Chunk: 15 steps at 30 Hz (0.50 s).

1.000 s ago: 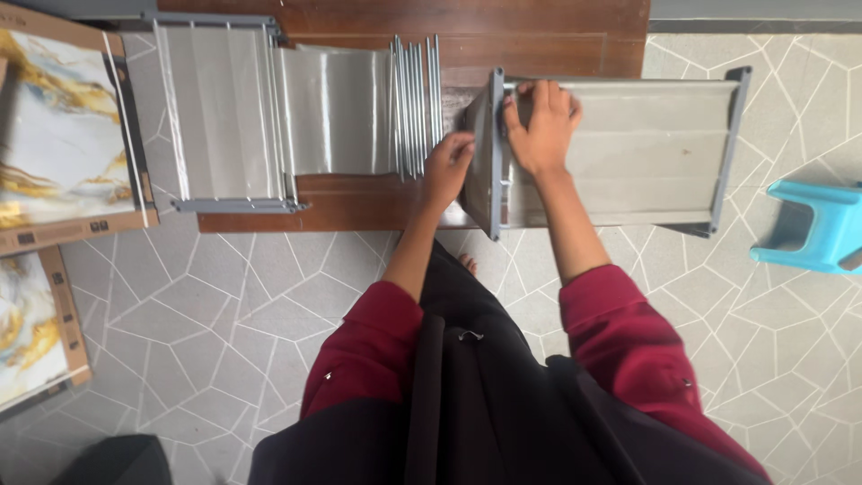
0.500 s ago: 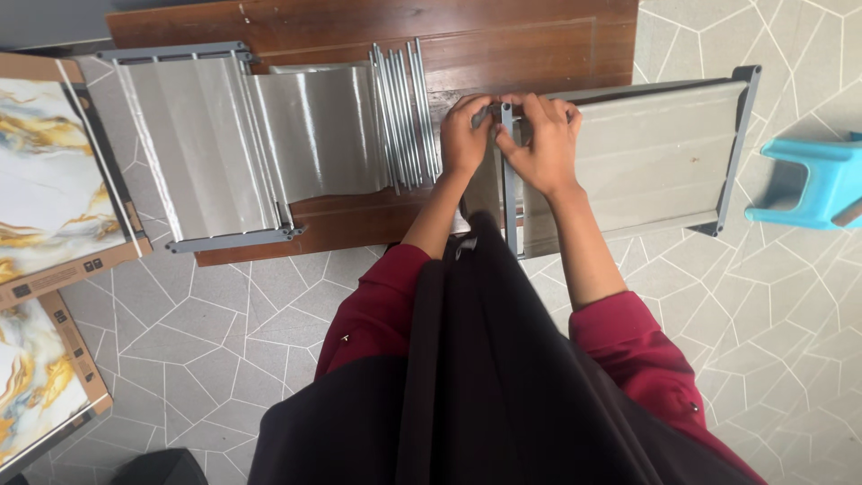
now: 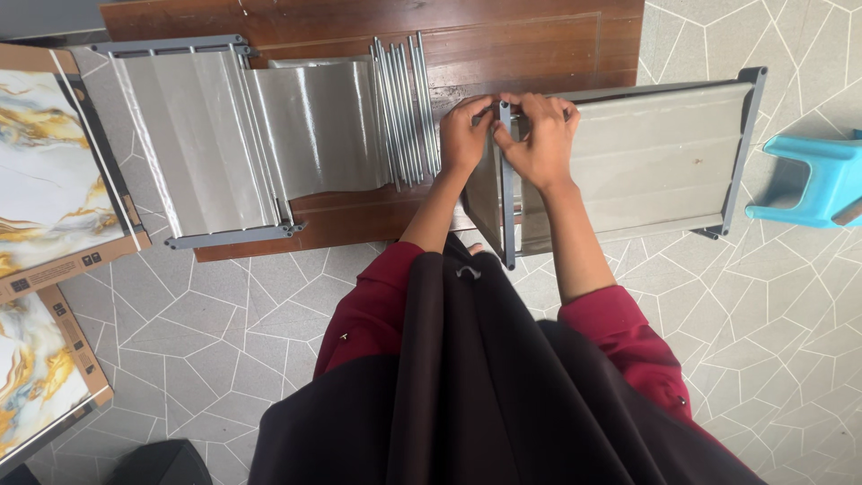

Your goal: The person assembles a metal frame structure on a wooden table. They insert metal rods into the frame, attach a fabric sheet, and secure the components using an Allen key.

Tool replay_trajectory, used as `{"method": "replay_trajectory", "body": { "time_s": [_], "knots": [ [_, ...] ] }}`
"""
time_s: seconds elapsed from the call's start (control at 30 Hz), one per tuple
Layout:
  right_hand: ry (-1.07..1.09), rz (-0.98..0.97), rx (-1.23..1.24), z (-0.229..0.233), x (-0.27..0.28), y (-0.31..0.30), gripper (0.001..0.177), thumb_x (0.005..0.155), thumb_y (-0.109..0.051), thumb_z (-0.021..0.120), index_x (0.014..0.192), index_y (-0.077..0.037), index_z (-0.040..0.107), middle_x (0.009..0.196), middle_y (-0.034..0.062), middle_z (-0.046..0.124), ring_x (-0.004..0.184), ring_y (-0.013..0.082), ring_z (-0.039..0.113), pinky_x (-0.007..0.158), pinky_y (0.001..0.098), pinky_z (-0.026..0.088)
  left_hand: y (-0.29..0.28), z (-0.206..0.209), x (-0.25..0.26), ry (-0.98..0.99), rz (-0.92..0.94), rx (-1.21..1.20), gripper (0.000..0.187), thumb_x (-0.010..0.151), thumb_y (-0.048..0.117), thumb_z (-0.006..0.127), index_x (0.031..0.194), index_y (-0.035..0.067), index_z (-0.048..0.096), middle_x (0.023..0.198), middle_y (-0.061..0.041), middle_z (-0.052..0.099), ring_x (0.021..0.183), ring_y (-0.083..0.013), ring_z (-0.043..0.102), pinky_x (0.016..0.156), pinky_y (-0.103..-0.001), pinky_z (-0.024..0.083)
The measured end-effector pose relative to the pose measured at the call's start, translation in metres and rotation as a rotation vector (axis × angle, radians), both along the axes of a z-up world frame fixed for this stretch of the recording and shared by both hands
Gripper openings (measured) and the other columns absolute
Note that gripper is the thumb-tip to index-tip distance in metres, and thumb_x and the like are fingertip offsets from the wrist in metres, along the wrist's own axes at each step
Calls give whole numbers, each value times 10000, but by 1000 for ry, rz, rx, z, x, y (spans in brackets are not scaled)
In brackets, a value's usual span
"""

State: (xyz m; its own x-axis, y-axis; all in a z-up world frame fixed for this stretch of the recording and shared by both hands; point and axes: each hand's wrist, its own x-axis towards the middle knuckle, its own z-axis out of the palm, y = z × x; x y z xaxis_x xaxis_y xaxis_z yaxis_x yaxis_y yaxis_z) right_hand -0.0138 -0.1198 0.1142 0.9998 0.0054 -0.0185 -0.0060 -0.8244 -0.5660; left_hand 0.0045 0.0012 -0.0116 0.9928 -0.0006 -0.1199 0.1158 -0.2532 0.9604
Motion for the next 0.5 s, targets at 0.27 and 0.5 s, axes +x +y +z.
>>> {"method": "replay_trajectory", "body": {
  "time_s": [0.27, 0.5],
  "knots": [
    [88, -46, 16, 7, 4, 7, 327, 852, -254, 776, 1163, -156, 754, 978, 30, 692, 1043, 226, 639, 1123, 472, 276, 4, 1, 1, -24, -22, 14, 271, 857, 15, 739, 1126, 49, 755, 1137, -120, 766, 1029, -275, 762, 911, -341, 594],
    [42, -73, -16, -8, 28, 10, 450, 1090, -354, 531, 1493, -154, 567, 1528, 78, 485, 1467, 267, 397, 1217, 644, 65, 10, 11, 0, -52, -76, 21, 234, 854, 39, 746, 1086, 58, 756, 1112, -116, 770, 1021, -293, 756, 910, -369, 578]
  ]
}}
